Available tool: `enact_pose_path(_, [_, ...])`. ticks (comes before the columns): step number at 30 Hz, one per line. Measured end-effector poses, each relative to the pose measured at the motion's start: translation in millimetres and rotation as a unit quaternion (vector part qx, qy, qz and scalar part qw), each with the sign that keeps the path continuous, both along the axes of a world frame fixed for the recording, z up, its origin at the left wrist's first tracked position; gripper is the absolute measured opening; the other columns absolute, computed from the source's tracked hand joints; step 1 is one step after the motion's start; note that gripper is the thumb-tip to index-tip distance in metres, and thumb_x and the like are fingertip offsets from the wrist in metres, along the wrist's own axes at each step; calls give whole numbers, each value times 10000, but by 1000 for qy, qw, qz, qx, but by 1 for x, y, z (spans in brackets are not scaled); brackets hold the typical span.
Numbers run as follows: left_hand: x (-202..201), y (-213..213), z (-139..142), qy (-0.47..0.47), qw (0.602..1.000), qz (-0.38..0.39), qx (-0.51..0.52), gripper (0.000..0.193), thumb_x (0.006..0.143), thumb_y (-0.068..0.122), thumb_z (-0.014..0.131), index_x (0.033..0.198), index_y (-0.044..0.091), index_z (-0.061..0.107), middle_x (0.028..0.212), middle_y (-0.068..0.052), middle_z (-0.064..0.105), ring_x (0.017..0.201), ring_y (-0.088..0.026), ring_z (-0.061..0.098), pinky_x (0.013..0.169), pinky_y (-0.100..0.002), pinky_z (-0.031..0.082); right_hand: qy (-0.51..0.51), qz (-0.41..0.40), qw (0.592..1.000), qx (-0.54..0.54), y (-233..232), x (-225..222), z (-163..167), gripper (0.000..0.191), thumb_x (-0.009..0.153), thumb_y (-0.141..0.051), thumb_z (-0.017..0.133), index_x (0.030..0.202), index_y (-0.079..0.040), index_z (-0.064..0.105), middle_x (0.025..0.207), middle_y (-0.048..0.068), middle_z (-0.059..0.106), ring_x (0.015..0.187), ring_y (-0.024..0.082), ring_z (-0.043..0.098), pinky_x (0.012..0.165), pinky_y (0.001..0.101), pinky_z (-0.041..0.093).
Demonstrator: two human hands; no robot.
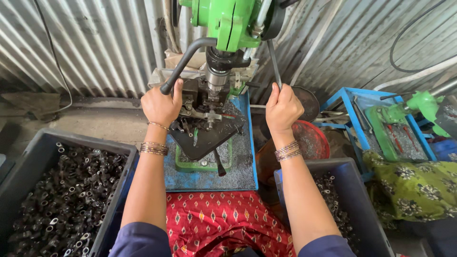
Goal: The person repeatedly places small metal parts under a drill press, lowers the drill to bore a hole, then removes the part and sets it aside. The cycle continues with multiple parts taken from a nearby bin and processed one at a time.
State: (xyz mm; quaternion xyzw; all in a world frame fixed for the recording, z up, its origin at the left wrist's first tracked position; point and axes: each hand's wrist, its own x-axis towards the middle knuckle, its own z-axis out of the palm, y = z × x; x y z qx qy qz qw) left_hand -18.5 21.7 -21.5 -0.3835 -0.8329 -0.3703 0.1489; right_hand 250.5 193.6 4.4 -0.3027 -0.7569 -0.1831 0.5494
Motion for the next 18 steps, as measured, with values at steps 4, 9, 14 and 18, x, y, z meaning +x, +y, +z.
enact_pose_path(4, [1, 0, 0, -8, 1000, -4, 8, 469, 1036, 587, 497, 1095, 243, 811, 632, -169, 653, 626, -437, 653, 559, -523, 509, 4, 7, 1000, 6, 3, -1, -2, 210, 1044, -213, 699, 988, -22, 631, 770, 145, 655, 643, 370, 642, 576, 456, 503])
enact_pose_path(9, [1, 1, 0, -1, 1000, -2, 12, 460, 1041, 575, 494, 1121, 246, 807, 645, -172, 658, 628, -431, 658, 566, -519, 510, 3, 5, 1000, 4, 6, -2, -4, 209, 1046, -212, 700, 988, -24, 630, 770, 151, 650, 648, 374, 643, 585, 462, 505])
enact_pose_path(14, [2, 1, 1, -1, 1000, -2, 15, 452, 1041, 559, 491, 1145, 254, 808, 642, -175, 658, 623, -434, 654, 561, -522, 506, 5, 7, 1000, 10, 9, -3, -7, 214, 1045, -212, 698, 997, -15, 628, 777, 156, 648, 657, 377, 645, 588, 459, 509])
enact_pose_path(18, [2, 2, 1, -6, 1000, 4, 18, 450, 1038, 565, 496, 1146, 261, 809, 639, -177, 654, 625, -430, 654, 569, -517, 510, 6, 4, 1000, 8, 12, -5, -10, 209, 1038, -209, 704, 985, -21, 629, 772, 152, 649, 656, 374, 647, 586, 460, 508])
